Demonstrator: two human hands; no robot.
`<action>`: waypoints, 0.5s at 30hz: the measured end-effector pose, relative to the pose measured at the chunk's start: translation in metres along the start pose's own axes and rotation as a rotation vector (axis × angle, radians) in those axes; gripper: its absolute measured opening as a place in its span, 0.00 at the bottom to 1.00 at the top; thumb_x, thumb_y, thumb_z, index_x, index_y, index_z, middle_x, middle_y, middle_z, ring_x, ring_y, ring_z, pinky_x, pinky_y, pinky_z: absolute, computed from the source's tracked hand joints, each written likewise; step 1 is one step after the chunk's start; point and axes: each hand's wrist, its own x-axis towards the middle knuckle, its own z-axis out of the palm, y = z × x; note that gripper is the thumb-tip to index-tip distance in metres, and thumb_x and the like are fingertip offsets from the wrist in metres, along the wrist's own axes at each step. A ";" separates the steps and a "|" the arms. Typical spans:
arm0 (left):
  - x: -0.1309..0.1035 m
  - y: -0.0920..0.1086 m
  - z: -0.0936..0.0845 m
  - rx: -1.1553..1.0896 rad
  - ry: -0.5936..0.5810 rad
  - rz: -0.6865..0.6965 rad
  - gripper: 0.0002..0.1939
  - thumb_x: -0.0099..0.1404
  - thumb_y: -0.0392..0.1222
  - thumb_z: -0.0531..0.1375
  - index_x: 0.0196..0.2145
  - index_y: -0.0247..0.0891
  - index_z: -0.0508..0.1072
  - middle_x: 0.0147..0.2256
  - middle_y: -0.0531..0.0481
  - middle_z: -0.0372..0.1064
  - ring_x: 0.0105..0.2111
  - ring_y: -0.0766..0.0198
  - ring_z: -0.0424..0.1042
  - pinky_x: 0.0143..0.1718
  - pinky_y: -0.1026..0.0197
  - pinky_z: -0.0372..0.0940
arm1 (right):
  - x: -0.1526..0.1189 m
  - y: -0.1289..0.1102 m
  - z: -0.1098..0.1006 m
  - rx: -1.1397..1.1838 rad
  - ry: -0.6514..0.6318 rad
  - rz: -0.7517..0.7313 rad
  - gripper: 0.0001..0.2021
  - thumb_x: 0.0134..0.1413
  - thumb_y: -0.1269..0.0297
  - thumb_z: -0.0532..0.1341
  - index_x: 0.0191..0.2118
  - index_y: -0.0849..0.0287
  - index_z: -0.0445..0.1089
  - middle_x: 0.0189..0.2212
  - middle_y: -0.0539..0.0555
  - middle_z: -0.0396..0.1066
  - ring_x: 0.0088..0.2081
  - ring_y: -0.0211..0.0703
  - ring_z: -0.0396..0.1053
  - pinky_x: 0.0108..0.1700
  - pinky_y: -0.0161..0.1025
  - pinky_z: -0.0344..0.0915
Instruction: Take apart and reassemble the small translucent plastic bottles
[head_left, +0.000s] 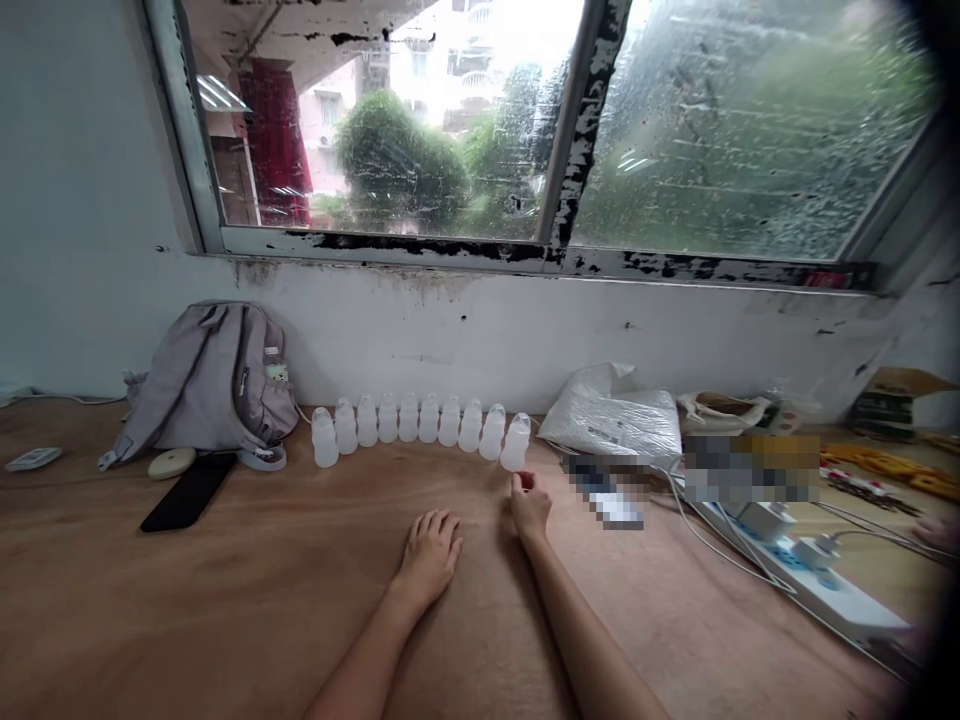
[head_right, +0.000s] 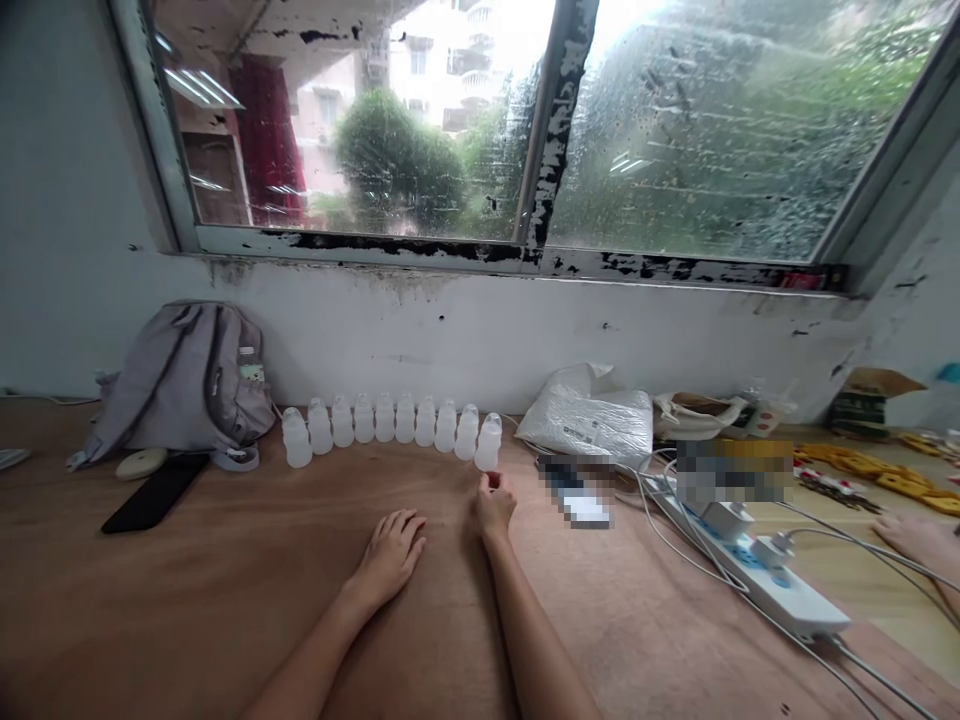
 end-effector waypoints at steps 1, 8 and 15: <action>-0.001 0.000 -0.001 -0.003 0.000 0.004 0.17 0.63 0.43 0.45 0.48 0.41 0.63 0.50 0.46 0.59 0.51 0.59 0.56 0.52 0.54 0.51 | -0.005 -0.005 0.000 0.025 -0.035 0.002 0.14 0.46 0.58 0.49 0.34 0.62 0.64 0.29 0.59 0.70 0.31 0.46 0.68 0.34 0.40 0.61; 0.008 -0.012 0.003 -0.351 0.174 -0.073 0.12 0.57 0.41 0.54 0.40 0.42 0.69 0.48 0.47 0.60 0.48 0.60 0.61 0.48 0.57 0.58 | -0.028 -0.033 0.005 0.208 -0.373 -0.038 0.14 0.43 0.54 0.54 0.19 0.59 0.63 0.13 0.47 0.62 0.15 0.36 0.59 0.19 0.32 0.56; 0.035 -0.079 -0.014 -0.444 0.698 -0.474 0.17 0.56 0.40 0.53 0.44 0.38 0.61 0.47 0.43 0.56 0.49 0.58 0.59 0.44 0.56 0.59 | -0.028 -0.034 0.004 0.285 -0.433 -0.018 0.13 0.45 0.56 0.53 0.19 0.59 0.62 0.12 0.46 0.61 0.14 0.34 0.58 0.17 0.31 0.54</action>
